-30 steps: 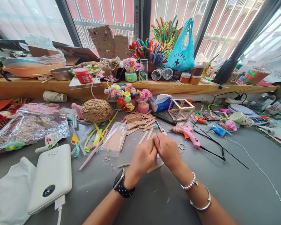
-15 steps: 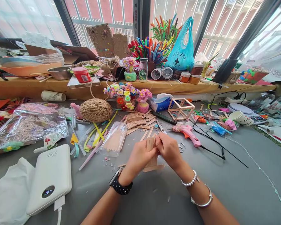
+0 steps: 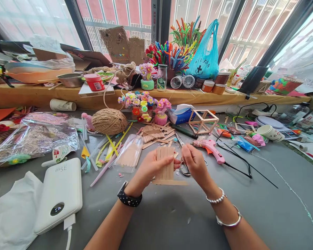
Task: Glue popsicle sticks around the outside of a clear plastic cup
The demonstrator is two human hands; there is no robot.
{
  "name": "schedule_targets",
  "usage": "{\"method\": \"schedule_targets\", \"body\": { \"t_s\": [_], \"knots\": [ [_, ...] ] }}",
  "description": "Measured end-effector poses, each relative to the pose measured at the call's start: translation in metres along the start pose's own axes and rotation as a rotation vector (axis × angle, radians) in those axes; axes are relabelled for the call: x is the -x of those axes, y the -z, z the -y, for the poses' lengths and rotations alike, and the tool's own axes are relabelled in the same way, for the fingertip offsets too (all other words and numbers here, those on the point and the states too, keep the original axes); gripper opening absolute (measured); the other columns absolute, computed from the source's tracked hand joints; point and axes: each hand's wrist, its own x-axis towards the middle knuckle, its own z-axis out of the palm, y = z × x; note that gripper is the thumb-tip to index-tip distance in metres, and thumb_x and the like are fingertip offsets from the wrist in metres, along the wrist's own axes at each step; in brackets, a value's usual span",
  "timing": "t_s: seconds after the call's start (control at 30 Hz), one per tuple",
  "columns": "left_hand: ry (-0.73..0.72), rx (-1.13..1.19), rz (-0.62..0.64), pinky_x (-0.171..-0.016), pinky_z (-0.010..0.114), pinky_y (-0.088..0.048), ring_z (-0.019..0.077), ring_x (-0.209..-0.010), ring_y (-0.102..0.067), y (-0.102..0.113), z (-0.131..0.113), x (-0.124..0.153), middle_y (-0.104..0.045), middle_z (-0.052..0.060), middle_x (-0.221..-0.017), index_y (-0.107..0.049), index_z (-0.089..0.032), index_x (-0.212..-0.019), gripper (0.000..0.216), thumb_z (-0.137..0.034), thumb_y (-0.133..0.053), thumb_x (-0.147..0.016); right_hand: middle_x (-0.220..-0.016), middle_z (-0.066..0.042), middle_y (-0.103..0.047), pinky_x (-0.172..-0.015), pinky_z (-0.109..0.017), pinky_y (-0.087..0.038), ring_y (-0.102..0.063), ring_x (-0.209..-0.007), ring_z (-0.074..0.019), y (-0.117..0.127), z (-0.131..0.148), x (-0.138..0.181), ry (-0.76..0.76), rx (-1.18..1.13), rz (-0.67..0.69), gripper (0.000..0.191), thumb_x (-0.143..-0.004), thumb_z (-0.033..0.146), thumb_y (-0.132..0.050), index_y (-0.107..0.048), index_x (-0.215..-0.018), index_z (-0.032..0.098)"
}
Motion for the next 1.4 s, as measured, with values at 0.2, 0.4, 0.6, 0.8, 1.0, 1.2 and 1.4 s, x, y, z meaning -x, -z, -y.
{"method": "schedule_targets", "body": {
  "t_s": [0.2,0.4,0.6,0.8,1.0,1.2,1.4],
  "knots": [
    [0.002,0.065,-0.033,-0.067,0.027,-0.052,0.0177,-0.072,-0.067,0.001,0.0,-0.002,-0.071,0.011,-0.086,-0.063,-0.011,-0.083,0.028,-0.037,-0.064,-0.072,-0.059,0.003,-0.048,-0.051,-0.022,-0.036,-0.044,-0.053,-0.0101,0.004,-0.005,-0.003,-0.135,-0.055,-0.14,0.023,-0.087,0.037,-0.042,-0.048,-0.073,0.019],
    [-0.015,0.088,-0.075,-0.065,0.025,-0.052,0.0168,-0.071,-0.067,0.001,0.002,-0.004,-0.072,0.008,-0.083,-0.064,-0.013,-0.089,0.03,-0.032,-0.07,-0.067,-0.105,-0.008,-0.059,-0.075,-0.033,-0.045,-0.053,-0.095,-0.0199,0.006,-0.005,-0.005,-0.007,0.076,-0.173,0.026,-0.082,0.03,-0.05,-0.054,-0.106,0.02],
    [-0.094,0.144,-0.234,-0.068,0.025,-0.052,0.0184,-0.078,-0.066,0.002,0.003,-0.007,-0.071,0.008,-0.088,-0.066,-0.011,-0.084,0.029,-0.03,-0.073,-0.063,-0.078,-0.005,-0.062,-0.068,-0.027,-0.041,-0.055,-0.075,-0.0155,0.013,0.008,-0.005,0.0,0.092,0.087,0.028,-0.087,0.037,-0.042,-0.059,-0.076,0.017],
    [-0.1,0.244,-0.293,-0.067,0.025,-0.052,0.0194,-0.081,-0.066,0.004,0.002,-0.009,-0.071,0.008,-0.091,-0.065,-0.013,-0.087,0.029,-0.031,-0.07,-0.065,-0.055,0.003,-0.053,-0.051,-0.021,-0.03,-0.045,-0.052,-0.0093,0.01,0.015,-0.003,-0.11,0.135,0.507,0.032,-0.082,0.042,-0.05,-0.055,-0.062,0.016],
    [-0.204,0.186,-0.365,-0.061,0.02,-0.048,0.0165,-0.08,-0.063,0.012,0.004,-0.011,-0.07,0.005,-0.084,-0.068,-0.014,-0.082,0.031,-0.04,-0.068,-0.065,-0.058,0.003,-0.053,-0.052,-0.02,-0.03,-0.044,-0.054,-0.0085,0.018,0.015,-0.004,-0.112,0.087,0.526,0.032,-0.085,0.039,-0.047,-0.054,-0.063,0.016],
    [-0.278,0.123,-0.411,-0.063,0.022,-0.048,0.0165,-0.081,-0.06,0.016,0.003,-0.012,-0.068,0.005,-0.085,-0.067,-0.014,-0.091,0.037,-0.04,-0.068,-0.065,-0.057,0.003,-0.052,-0.051,-0.021,-0.029,-0.042,-0.053,-0.0084,0.019,0.014,-0.005,-0.125,0.105,0.518,0.033,-0.084,0.04,-0.047,-0.053,-0.062,0.016],
    [-0.508,-0.117,-0.514,-0.07,0.025,-0.05,0.0159,-0.081,-0.061,0.018,0.005,-0.012,-0.066,0.004,-0.089,-0.06,-0.016,-0.1,0.038,-0.034,-0.067,-0.066,-0.057,0.003,-0.051,-0.05,-0.022,-0.028,-0.041,-0.053,-0.0086,0.022,0.011,-0.006,-0.127,0.081,0.464,0.034,-0.085,0.041,-0.046,-0.052,-0.063,0.017]
  ]
}}
